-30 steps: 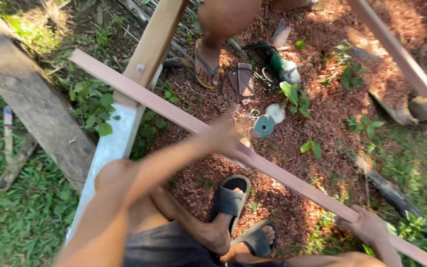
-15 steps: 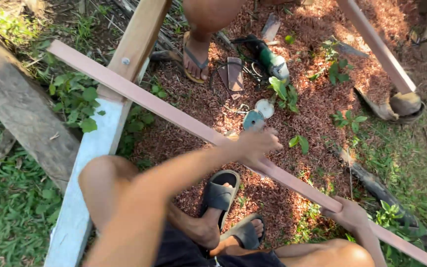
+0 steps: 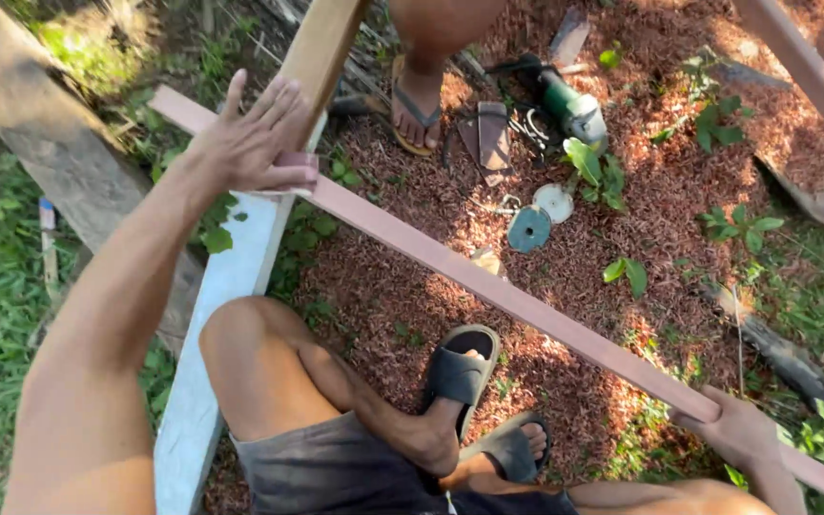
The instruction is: The person sands a long wooden plank by hand using sandpaper.
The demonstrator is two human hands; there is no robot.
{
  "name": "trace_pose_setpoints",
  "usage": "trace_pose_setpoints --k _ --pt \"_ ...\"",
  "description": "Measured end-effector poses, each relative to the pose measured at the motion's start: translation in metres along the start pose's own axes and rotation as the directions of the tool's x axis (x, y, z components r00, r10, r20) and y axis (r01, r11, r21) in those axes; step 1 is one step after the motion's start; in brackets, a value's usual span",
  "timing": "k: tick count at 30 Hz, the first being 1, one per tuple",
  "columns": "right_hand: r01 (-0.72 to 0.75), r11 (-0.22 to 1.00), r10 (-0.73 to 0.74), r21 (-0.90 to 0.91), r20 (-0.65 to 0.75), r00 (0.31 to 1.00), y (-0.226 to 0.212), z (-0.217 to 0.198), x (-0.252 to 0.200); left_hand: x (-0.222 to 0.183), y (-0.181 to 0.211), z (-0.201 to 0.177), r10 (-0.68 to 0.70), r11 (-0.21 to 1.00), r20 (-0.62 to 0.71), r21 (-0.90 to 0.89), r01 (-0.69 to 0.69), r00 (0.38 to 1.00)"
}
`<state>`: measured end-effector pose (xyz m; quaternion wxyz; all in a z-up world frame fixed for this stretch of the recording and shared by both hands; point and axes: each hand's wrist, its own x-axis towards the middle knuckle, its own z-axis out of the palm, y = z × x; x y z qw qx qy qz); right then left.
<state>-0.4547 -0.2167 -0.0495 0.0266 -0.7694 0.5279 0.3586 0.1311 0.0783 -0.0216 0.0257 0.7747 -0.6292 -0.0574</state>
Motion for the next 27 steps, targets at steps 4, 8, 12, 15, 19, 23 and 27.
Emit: trace_pose_setpoints --k 4,8,12,15,19,23,27 --pt "0.01 0.999 -0.01 0.045 0.009 1.0 -0.005 -0.006 -0.001 0.035 0.039 0.017 0.065 0.997 0.128 -0.051 -0.059 0.99" --pt "0.026 0.999 -0.026 0.034 0.001 1.0 -0.003 -0.004 0.001 0.082 0.158 0.012 0.348 0.937 0.294 -0.148 -0.317 0.89" --pt "0.053 0.997 -0.053 0.059 0.0 0.999 -0.006 -0.004 -0.005 0.119 0.279 0.096 0.535 0.744 -0.276 -0.295 -0.6 0.799" --pt "0.028 1.0 -0.028 0.01 -0.028 0.999 -0.007 -0.008 -0.01 0.115 0.292 0.103 0.549 0.833 0.035 -0.105 -0.543 0.835" --pt "-0.013 1.0 0.013 0.023 0.0 1.0 -0.011 -0.013 -0.014 0.084 0.152 0.108 0.362 0.589 -0.13 -0.735 -0.335 0.923" --pt "-0.021 1.0 0.021 -0.006 0.023 0.999 -0.005 -0.006 -0.004 0.002 0.033 -0.036 -0.097 0.915 -0.062 -0.398 0.064 0.993" --pt "-0.014 1.0 0.014 -0.005 0.055 0.998 -0.007 -0.008 -0.001 0.023 -0.005 0.018 0.035 0.993 0.054 0.11 -0.041 0.998"
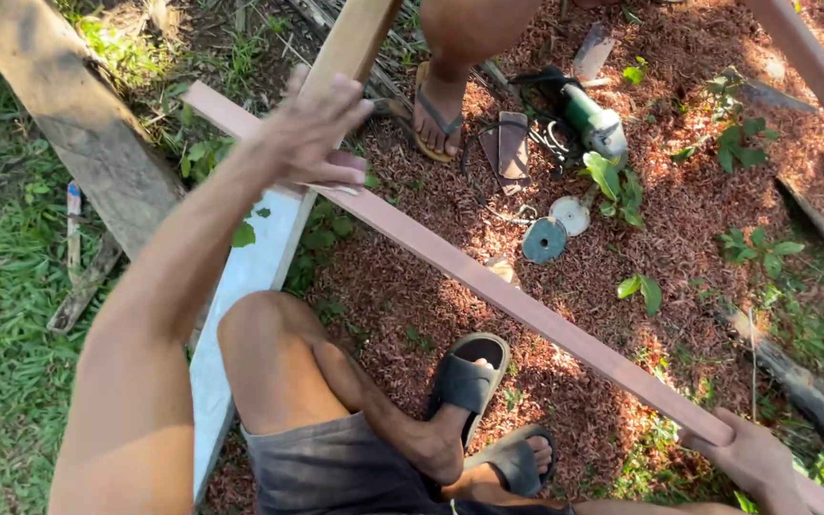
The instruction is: The person sands a long wooden plank by hand using sandpaper.
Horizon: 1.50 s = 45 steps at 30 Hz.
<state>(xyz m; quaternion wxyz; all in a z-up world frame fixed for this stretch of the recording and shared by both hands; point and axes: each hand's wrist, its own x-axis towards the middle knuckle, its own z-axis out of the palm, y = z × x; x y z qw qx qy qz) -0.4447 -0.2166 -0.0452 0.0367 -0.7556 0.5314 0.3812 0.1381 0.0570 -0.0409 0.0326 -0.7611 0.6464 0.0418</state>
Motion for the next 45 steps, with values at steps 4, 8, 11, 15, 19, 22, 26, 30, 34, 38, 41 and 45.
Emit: trace_pose_setpoints --k 4,8,11,15,19,22,26,30,34,38,41,45 --pt "0.024 0.998 -0.021 0.05 -0.064 0.998 0.002 0.006 0.001 0.035 0.111 -0.031 0.245 0.887 0.083 -0.423 -0.188 0.966" --pt "0.068 0.992 -0.064 0.102 -0.046 0.997 0.007 0.012 0.016 0.128 0.269 0.095 0.45 0.796 -0.533 -0.125 -0.593 0.717" --pt "0.043 0.991 -0.042 0.126 -0.01 0.999 -0.004 -0.002 -0.004 0.127 0.359 0.038 0.51 0.844 -0.131 -0.112 -0.524 0.85" --pt "0.052 0.996 -0.046 0.077 -0.072 0.996 0.012 0.012 0.006 0.092 0.308 0.001 0.484 0.852 -0.141 -0.149 -0.501 0.864" --pt "0.042 0.998 -0.04 0.037 -0.073 0.997 0.011 0.013 0.015 0.062 0.156 0.023 0.351 0.789 0.041 -0.551 -0.272 0.936" --pt "0.05 0.997 -0.046 0.06 -0.06 0.997 0.012 0.011 0.01 0.015 0.051 0.005 0.179 0.908 0.146 -0.406 -0.106 0.973" --pt "0.107 0.993 -0.104 0.046 -0.07 0.992 0.012 0.009 0.015 0.017 0.021 0.027 0.159 0.984 0.055 -0.086 -0.154 0.986" --pt "0.146 0.989 -0.142 0.032 -0.109 0.984 0.013 0.013 0.018 0.07 0.146 0.001 0.323 0.934 0.107 -0.198 -0.298 0.94" --pt "0.114 0.992 -0.107 0.047 -0.133 0.985 0.016 0.026 0.028 0.115 0.281 -0.001 0.421 0.874 -0.018 -0.26 -0.411 0.907" --pt "0.174 0.976 -0.148 0.132 -0.189 0.971 0.02 0.03 0.027 0.134 0.352 0.011 0.47 0.868 -0.034 -0.166 -0.468 0.882" --pt "0.129 0.989 -0.116 0.069 -0.165 0.979 0.022 0.03 0.027 0.129 0.313 0.068 0.249 0.794 -0.654 -0.284 -0.537 0.715" --pt "0.11 0.993 -0.103 0.053 -0.112 0.988 0.019 0.024 0.021 0.056 0.163 -0.032 0.142 0.932 0.277 -0.362 -0.033 0.95"
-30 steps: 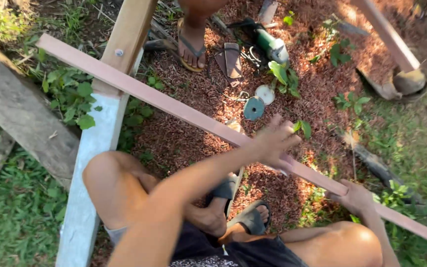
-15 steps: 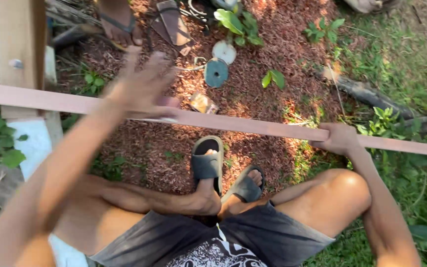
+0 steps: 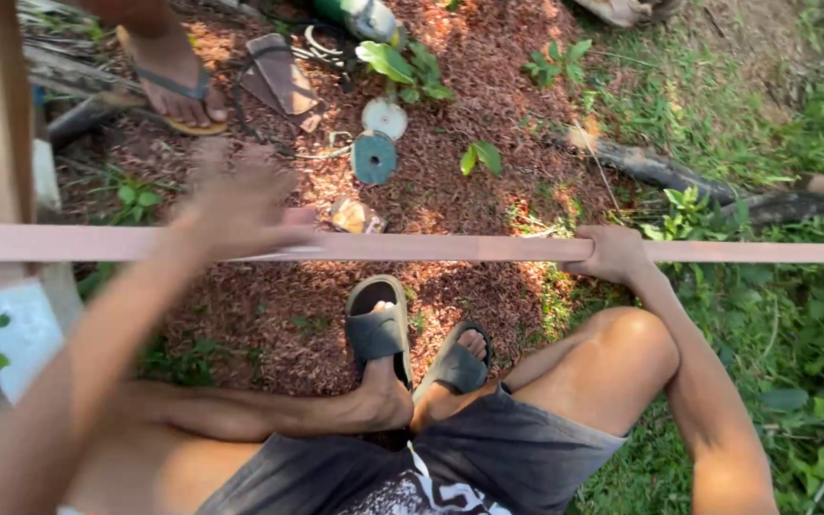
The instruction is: The person sands a long wooden plank by hand using sandpaper.
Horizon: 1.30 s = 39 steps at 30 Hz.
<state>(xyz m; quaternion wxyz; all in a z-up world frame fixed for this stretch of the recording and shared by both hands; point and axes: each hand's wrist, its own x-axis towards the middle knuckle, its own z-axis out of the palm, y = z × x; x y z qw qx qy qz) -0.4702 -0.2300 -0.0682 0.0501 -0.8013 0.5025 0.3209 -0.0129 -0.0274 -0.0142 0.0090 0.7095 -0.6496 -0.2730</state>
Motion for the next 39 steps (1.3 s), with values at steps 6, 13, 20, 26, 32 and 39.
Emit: trace_pose_setpoints --k 6,13,20,26,32,39 --pt "0.027 1.0 -0.027 0.014 0.006 1.0 -0.003 -0.003 0.01 -0.039 -0.083 0.004 -0.142 0.886 -0.114 0.428 0.178 0.983" --pt "0.045 0.997 -0.046 0.067 0.017 0.999 -0.011 -0.014 -0.002 0.083 0.093 0.067 0.138 0.987 0.054 -0.091 -0.133 0.989" --pt "0.009 1.0 -0.009 -0.009 0.017 1.0 -0.001 -0.002 0.002 0.084 0.125 0.084 0.309 0.951 -0.184 0.05 -0.305 0.933" --pt "0.056 0.998 -0.056 0.005 -0.006 0.998 -0.009 -0.012 -0.004 -0.042 -0.061 -0.025 -0.343 0.937 0.28 0.164 0.308 0.896" --pt "0.072 0.997 -0.072 0.026 -0.012 0.997 -0.007 -0.009 0.002 -0.02 -0.065 -0.002 -0.167 0.958 0.229 0.268 0.103 0.959" --pt "0.043 0.999 -0.043 0.008 -0.043 0.998 0.002 0.008 0.012 0.107 0.12 0.093 0.371 0.929 -0.366 0.145 -0.341 0.853"
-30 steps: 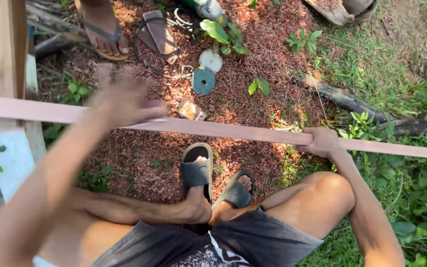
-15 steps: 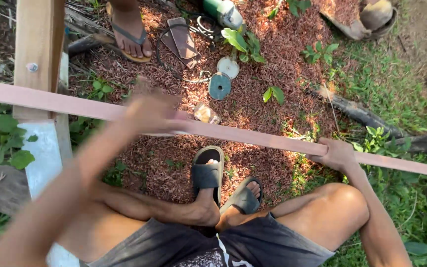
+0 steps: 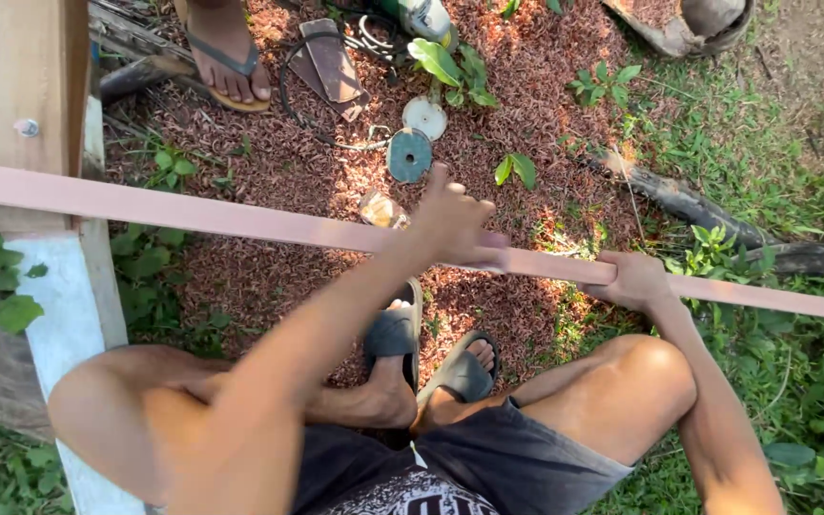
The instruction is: The person sands a long wooden plank by hand using sandpaper.
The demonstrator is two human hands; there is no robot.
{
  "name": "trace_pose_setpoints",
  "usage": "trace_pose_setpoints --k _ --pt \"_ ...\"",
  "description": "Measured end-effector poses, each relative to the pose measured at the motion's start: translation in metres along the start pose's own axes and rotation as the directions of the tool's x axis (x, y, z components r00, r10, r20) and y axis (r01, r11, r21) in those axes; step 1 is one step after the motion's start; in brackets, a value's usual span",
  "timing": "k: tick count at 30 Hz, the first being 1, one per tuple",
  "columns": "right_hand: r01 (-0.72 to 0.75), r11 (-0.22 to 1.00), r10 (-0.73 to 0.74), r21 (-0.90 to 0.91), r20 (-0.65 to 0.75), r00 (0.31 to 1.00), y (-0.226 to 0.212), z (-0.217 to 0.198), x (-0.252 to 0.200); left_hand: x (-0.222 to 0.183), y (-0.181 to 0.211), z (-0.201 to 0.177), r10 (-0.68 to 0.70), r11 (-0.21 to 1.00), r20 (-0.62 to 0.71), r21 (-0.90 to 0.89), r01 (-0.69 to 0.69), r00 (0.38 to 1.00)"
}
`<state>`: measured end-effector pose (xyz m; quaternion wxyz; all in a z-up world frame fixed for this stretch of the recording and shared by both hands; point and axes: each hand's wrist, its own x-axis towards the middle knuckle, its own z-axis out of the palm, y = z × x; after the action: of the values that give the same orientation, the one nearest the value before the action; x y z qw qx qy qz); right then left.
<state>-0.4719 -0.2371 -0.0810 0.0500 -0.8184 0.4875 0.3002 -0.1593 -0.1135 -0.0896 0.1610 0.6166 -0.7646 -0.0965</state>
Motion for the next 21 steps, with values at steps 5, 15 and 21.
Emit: trace_pose_setpoints --k 5,15,21 --pt "-0.009 1.0 0.009 0.006 -0.039 0.999 0.0 -0.001 -0.007 0.003 0.016 -0.008 -0.014 0.999 0.23 -0.043 0.025 0.973" --pt "-0.016 0.999 0.02 0.052 -0.075 0.997 0.007 0.016 -0.003 -0.221 -0.237 -0.119 -0.478 0.877 0.33 0.227 0.423 0.814" --pt "-0.006 0.997 0.007 -0.071 0.006 1.0 0.001 0.007 0.001 -0.088 -0.081 -0.11 -0.332 0.932 0.32 -0.035 0.362 0.887"
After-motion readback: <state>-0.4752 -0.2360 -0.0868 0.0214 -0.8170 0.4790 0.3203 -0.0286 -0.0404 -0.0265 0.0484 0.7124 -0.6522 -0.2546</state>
